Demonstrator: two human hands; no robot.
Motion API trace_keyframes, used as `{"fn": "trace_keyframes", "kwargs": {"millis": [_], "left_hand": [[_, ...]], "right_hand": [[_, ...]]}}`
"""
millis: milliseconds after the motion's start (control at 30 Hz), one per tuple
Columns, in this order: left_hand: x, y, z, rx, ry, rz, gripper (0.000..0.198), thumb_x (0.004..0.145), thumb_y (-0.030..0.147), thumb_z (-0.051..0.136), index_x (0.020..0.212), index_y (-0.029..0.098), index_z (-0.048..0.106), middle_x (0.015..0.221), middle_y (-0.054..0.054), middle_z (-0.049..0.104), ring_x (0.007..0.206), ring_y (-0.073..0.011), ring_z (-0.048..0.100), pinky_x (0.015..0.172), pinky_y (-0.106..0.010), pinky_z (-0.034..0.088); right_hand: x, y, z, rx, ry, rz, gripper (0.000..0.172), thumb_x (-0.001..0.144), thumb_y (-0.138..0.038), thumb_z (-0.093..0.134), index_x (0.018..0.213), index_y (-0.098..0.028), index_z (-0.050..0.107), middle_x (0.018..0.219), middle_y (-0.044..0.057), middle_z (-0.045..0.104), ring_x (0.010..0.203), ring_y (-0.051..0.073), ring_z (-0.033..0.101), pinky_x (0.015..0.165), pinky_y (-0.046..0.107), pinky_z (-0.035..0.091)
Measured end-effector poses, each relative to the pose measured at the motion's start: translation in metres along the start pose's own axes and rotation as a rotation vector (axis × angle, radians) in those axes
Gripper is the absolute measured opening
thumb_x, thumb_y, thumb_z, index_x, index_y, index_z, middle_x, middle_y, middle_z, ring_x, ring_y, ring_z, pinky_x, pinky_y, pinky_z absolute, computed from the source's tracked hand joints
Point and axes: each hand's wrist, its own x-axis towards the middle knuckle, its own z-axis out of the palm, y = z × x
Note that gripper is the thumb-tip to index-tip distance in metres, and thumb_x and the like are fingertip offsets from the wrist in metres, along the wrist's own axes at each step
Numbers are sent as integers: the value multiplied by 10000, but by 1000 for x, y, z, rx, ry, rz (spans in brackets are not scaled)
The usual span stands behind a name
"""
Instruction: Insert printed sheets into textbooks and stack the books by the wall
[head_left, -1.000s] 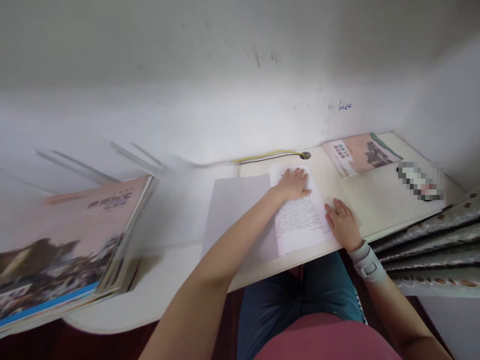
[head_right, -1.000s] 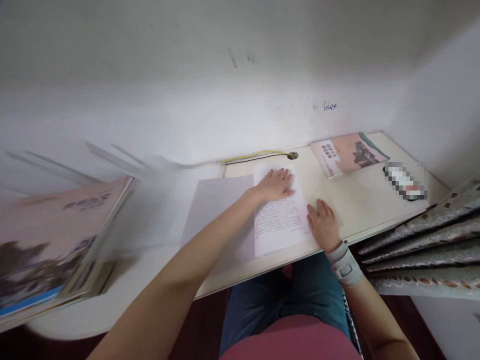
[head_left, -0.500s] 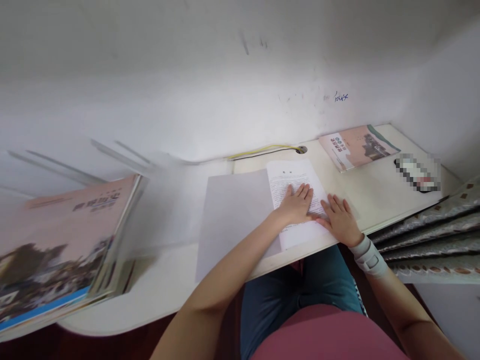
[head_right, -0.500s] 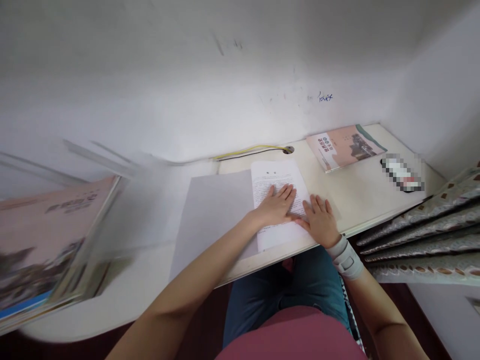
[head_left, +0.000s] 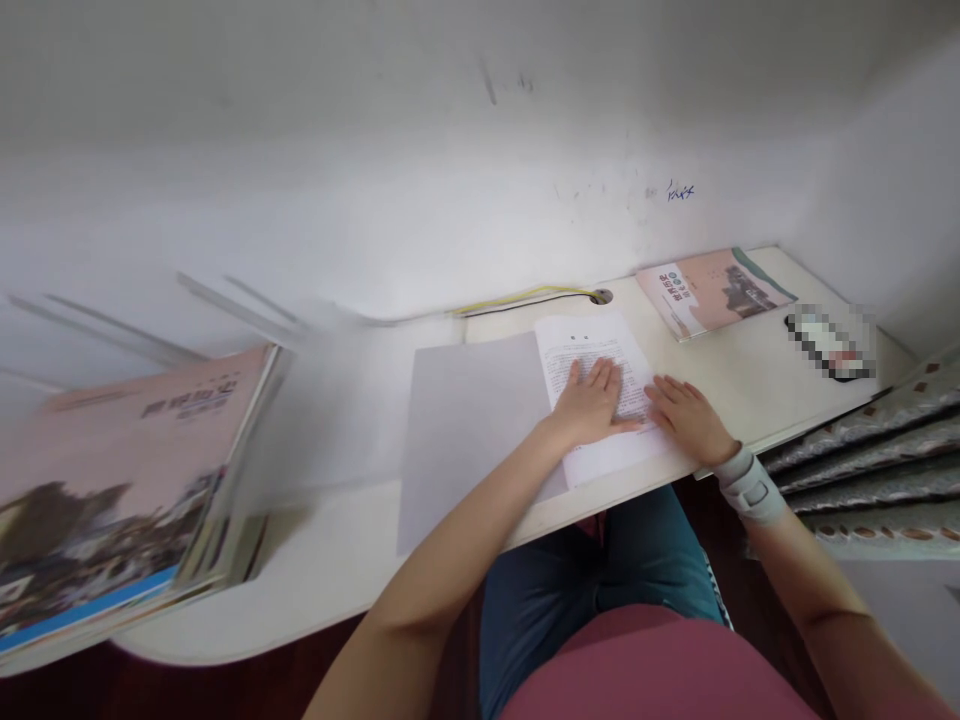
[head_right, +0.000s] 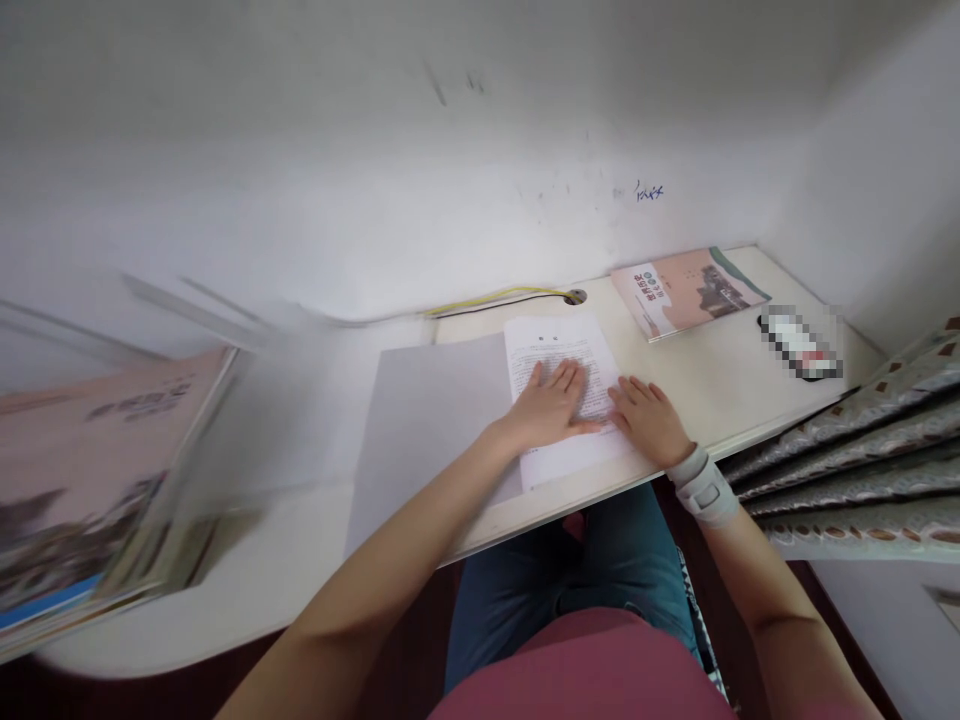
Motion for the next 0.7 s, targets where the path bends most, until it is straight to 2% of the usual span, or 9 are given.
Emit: {"fn": "trace_keyframes", "kwargs": {"millis": [133,267,700], "left_hand": [[-8,-6,1,6,-73,0,1003,779,771,294,1472,54,179,1534,-207,107,1425,-348,56,1098,-604,-6],[-2,-5,8,4,-58,12,1009,773,774,305,1482,73,147,1540,-199,79,1422,-361,53,1101,-597,-2],[8,4,12,-44,-24,41,1024,772,786,274,1484,69,109,1539,-200,57,1427,-337,47,1106,-583,16]], "right_hand": [[19,34,-8,11,-135,-134,441,950,-314,368,1362,-185,458,1478,101,365,1372,271,297,1076,485,288],[29,52,-8,26,-210,-213,478,939,-358,403,1394,-210,412,1487,87,349,1379,295,272,1080,541,251],[25,57,3,82,-158,-221,466,946,-358,397,1401,-257,394,1483,97,352,1388,267,258,1073,564,238]]}}
